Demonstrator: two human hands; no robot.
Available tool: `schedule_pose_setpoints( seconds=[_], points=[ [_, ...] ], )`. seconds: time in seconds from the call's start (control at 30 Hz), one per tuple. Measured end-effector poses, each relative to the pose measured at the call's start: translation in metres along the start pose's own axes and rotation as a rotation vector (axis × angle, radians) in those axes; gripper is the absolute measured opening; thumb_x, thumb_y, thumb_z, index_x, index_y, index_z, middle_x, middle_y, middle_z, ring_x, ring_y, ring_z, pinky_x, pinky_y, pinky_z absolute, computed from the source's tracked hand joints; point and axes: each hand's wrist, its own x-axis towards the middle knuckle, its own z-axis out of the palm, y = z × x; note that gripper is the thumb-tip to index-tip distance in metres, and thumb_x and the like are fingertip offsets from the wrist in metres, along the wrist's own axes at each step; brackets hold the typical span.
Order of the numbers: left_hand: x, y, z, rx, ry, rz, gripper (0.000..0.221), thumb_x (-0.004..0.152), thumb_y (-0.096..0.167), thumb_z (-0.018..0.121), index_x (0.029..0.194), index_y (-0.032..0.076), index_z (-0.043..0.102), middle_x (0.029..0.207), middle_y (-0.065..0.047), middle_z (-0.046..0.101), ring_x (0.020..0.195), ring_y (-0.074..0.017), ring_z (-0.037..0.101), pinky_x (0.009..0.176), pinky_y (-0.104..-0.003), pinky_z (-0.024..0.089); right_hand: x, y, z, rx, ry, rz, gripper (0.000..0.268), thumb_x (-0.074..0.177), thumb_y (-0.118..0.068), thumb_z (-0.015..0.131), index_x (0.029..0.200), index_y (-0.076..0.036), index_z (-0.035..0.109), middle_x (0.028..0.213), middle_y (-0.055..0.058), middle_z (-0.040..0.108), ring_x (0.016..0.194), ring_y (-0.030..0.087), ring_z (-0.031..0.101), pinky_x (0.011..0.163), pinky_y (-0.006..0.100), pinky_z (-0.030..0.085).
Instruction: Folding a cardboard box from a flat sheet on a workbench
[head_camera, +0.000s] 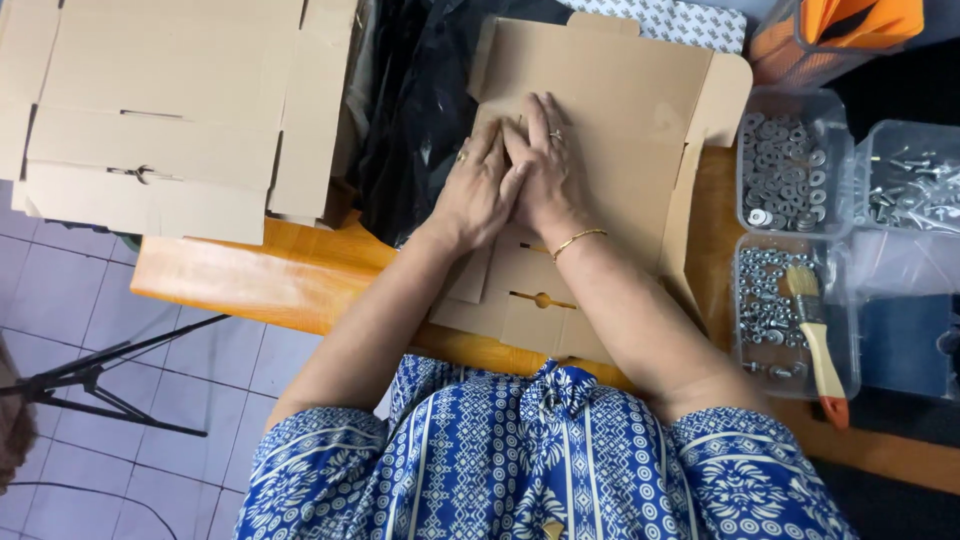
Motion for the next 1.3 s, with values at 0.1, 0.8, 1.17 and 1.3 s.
schedule_pose_setpoints(
  seconds=[0.1, 0.8, 1.17, 1.3],
  points=[
    [-0.022, 0.003, -0.005, 0.125, 0.066, 0.152, 0.066, 0.112, 0.042, 0.030, 0.155, -0.008, 0.030, 0.157, -0.031, 0.038, 0.149, -0.0406, 0.036, 0.122, -0.054, 0.031, -0.003, 0.003, 0.003, -0.063, -0.064, -0.013, 0.031, 0.103, -0.016, 0.054, 0.128, -0.005, 0.068, 0.148, 0.030, 0.046, 0.139, 0.050, 0.042, 0.117, 0.054, 0.036],
    [-0.129, 0.029, -0.017, 0.382, 0.020, 0.190, 0.079, 0.105, 0.053, 0.035, 0.145, -0.015, 0.043, 0.149, -0.032, 0.044, 0.140, -0.0457, 0.045, 0.116, -0.056, 0.038, -0.007, 0.018, 0.018, 0.050, -0.019, -0.048, 0.046, 0.081, 0.002, 0.061, 0.124, -0.002, 0.075, 0.142, 0.031, 0.049, 0.134, 0.052, 0.043, 0.118, 0.055, 0.033],
    [-0.165, 0.032, -0.039, 0.380, -0.020, 0.216, 0.066, 0.105, 0.040, 0.046, 0.142, -0.015, 0.049, 0.147, -0.034, 0.051, 0.133, -0.0474, 0.054, 0.117, -0.056, 0.038, -0.010, 0.024, 0.025, 0.094, 0.037, -0.081, 0.043, 0.082, 0.003, 0.057, 0.120, 0.000, 0.077, 0.139, 0.030, 0.048, 0.132, 0.054, 0.042, 0.117, 0.057, 0.035],
    [-0.172, 0.036, -0.048, 0.395, 0.033, 0.268, 0.059, 0.104, 0.038, 0.051, 0.132, -0.014, 0.058, 0.137, -0.031, 0.060, 0.127, -0.0450, 0.058, 0.116, -0.056, 0.039, -0.008, 0.018, 0.014, 0.009, 0.064, -0.128, 0.041, 0.083, -0.001, 0.062, 0.119, -0.004, 0.080, 0.135, 0.028, 0.055, 0.128, 0.050, 0.050, 0.116, 0.053, 0.034]
  ],
)
